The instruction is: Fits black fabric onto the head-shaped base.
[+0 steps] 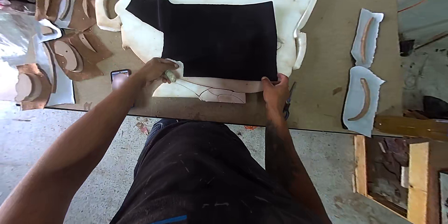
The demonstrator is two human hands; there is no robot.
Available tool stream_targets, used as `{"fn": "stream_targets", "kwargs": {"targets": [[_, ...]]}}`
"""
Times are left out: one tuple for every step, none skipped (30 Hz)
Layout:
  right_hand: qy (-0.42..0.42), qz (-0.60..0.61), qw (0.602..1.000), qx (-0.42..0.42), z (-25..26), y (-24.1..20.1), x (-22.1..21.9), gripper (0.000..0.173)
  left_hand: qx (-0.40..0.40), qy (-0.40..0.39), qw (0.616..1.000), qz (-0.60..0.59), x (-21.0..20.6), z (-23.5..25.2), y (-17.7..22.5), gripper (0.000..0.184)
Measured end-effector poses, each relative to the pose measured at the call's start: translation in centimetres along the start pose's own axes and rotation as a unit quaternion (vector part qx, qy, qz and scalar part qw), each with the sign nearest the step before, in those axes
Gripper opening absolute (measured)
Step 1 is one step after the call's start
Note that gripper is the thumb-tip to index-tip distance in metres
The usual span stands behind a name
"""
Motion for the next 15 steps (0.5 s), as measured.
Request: {"fn": "stream_targets", "kwargs": {"targets": [[0.005,-0.004,1.0,-0.01,0.5,0.2,0.0,0.067,-0.009,0.002,1.0,0.01,-1.1,-0.2,0.3,0.034],[0.008,-0.006,1.0,-0.016,1.0,0.3,0.0,0.066,-0.023,0.013,0.999,0.027,-2.0,-0.3,0.7,0.032],[0.008,-0.009,1.0,-0.021,1.4,0.5,0.0,0.066,-0.037,0.032,0.997,0.053,-2.6,-0.2,1.1,0.031],[0.007,-0.013,1.0,-0.023,1.9,0.8,0.0,0.065,-0.045,0.053,0.994,0.084,-2.9,-0.2,1.5,0.03],[0.005,-0.016,1.0,-0.024,2.4,1.0,0.0,0.062,-0.047,0.073,0.99,0.112,-3.1,0.0,1.7,0.031],[0.001,-0.018,1.0,-0.023,2.9,1.1,0.0,0.059,-0.044,0.091,0.985,0.137,-3.3,0.0,1.8,0.032],[-0.007,-0.018,1.0,-0.02,3.3,1.1,0.0,0.055,-0.042,0.108,0.979,0.165,-3.3,0.2,1.7,0.033],[-0.015,-0.02,1.0,-0.016,3.8,1.1,0.1,0.05,-0.043,0.128,0.971,0.196,-3.2,0.5,1.7,0.034],[-0.023,-0.026,0.999,-0.01,4.4,1.1,0.1,0.045,-0.048,0.148,0.959,0.237,-3.0,0.5,1.8,0.034],[-0.033,-0.035,0.999,-0.001,5.1,1.0,0.0,0.041,-0.051,0.17,0.94,0.29,-2.8,0.5,2.2,0.035],[-0.05,-0.044,0.998,0.007,5.7,0.9,-0.1,0.036,-0.054,0.191,0.917,0.346,-2.8,0.2,2.7,0.037],[-0.074,-0.046,0.996,0.013,6.1,0.8,-0.2,0.033,-0.054,0.211,0.894,0.392,-3.0,-0.3,3.2,0.039],[-0.102,-0.043,0.994,0.015,6.3,0.7,-0.5,0.032,-0.057,0.229,0.876,0.42,-3.2,-0.7,3.5,0.04],[-0.132,-0.037,0.991,0.014,6.4,0.6,-0.7,0.033,-0.057,0.244,0.866,0.433,-3.4,-1.0,3.7,0.042],[-0.158,-0.02,0.987,0.01,6.3,0.5,-0.8,0.034,-0.055,0.254,0.861,0.437,-3.5,-1.1,3.8,0.043]]}}
Point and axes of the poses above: each hand's wrist, its own z-axis towards the middle knuckle, its own x-axis out of the back of the hand, y = z × x, the point moved 10 cm from there along z, towards the middle knuckle, and after that the axes turned 9 degrees about y, right-handed, at the moved point
